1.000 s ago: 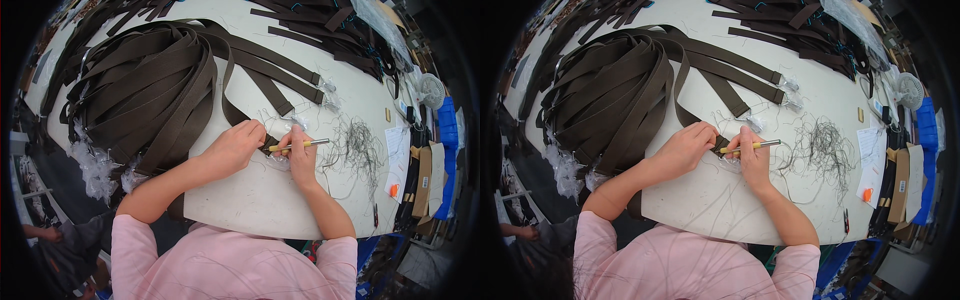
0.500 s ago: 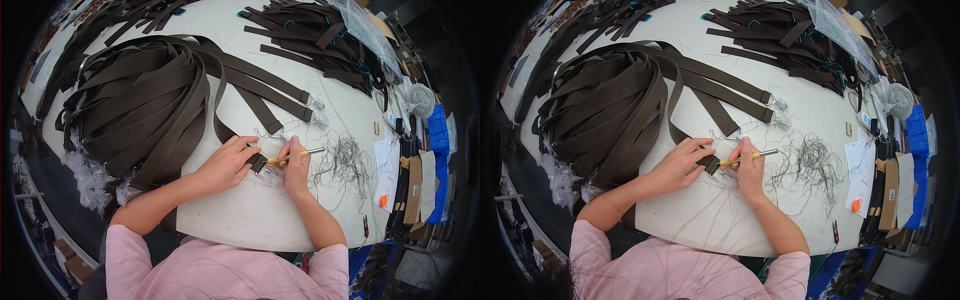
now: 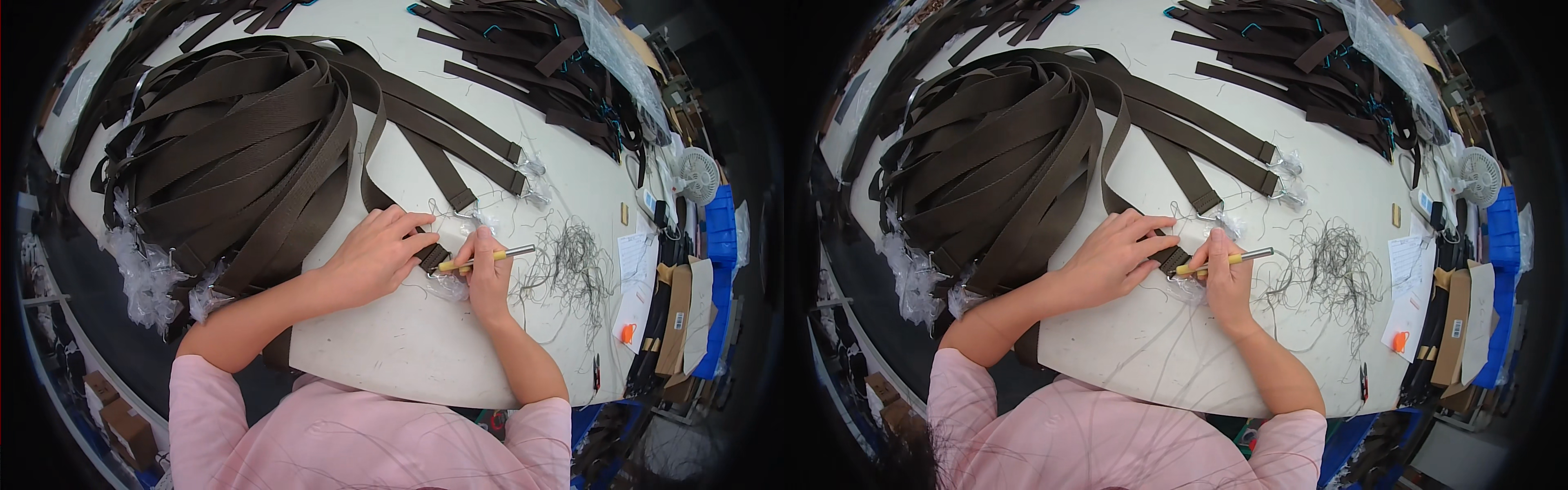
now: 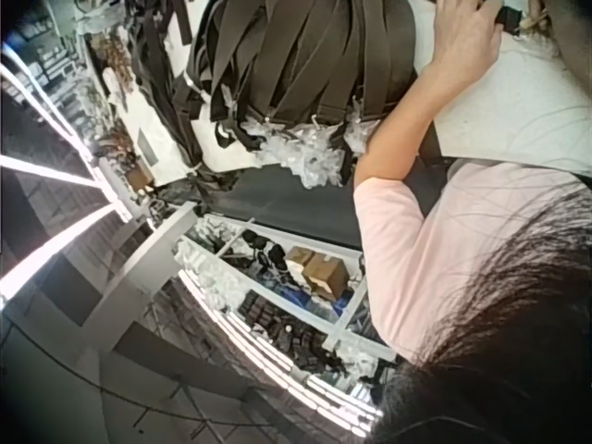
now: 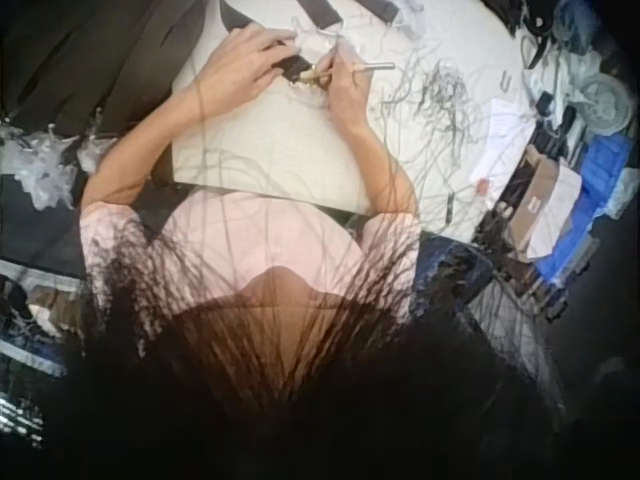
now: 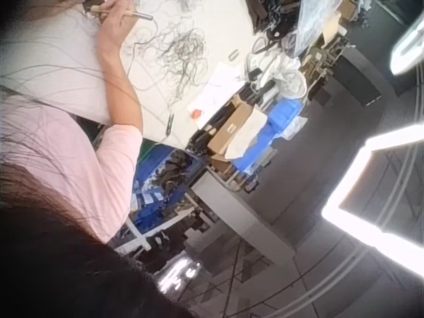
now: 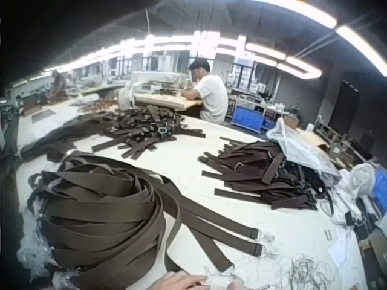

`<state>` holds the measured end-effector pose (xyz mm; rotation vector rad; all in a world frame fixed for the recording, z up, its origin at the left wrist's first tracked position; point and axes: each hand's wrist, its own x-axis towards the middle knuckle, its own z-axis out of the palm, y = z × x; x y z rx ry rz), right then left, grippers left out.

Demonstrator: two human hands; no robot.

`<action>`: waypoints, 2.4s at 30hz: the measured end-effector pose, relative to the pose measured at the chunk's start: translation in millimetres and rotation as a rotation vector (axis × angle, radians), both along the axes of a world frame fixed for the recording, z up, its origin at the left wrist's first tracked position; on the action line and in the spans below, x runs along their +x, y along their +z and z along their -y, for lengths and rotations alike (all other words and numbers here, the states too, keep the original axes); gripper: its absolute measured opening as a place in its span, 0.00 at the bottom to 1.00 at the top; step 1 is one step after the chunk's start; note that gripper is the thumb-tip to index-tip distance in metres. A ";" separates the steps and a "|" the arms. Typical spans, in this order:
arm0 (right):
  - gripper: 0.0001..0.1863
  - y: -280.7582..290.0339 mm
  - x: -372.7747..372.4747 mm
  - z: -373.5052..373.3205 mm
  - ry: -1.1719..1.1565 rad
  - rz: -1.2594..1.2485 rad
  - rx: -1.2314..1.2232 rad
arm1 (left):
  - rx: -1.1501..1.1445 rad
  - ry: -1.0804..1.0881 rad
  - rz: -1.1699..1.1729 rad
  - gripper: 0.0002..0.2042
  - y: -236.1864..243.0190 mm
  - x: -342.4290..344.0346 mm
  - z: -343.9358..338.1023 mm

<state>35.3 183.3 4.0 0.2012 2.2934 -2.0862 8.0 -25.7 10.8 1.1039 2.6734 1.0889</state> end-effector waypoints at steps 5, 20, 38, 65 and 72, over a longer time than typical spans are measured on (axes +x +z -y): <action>0.30 -4.1 -0.1 -4.4 0.042 -0.019 -0.017 | 0.005 0.003 -0.022 0.19 -3.0 0.2 -0.7; 0.30 -4.8 -0.5 -3.3 0.035 0.004 -0.042 | 0.005 0.008 -0.031 0.17 -0.8 1.0 -1.0; 0.30 -2.4 -0.6 -3.7 0.034 0.020 -0.020 | 0.002 0.003 -0.031 0.18 -2.0 0.7 -0.8; 0.31 -4.9 -1.4 -2.2 -0.016 -0.020 -0.017 | 0.038 -0.006 0.020 0.18 -5.2 -0.5 -1.4; 0.29 7.3 -26.7 -27.3 -0.293 -0.091 -0.397 | 0.180 0.082 0.208 0.08 1.9 -5.3 -10.8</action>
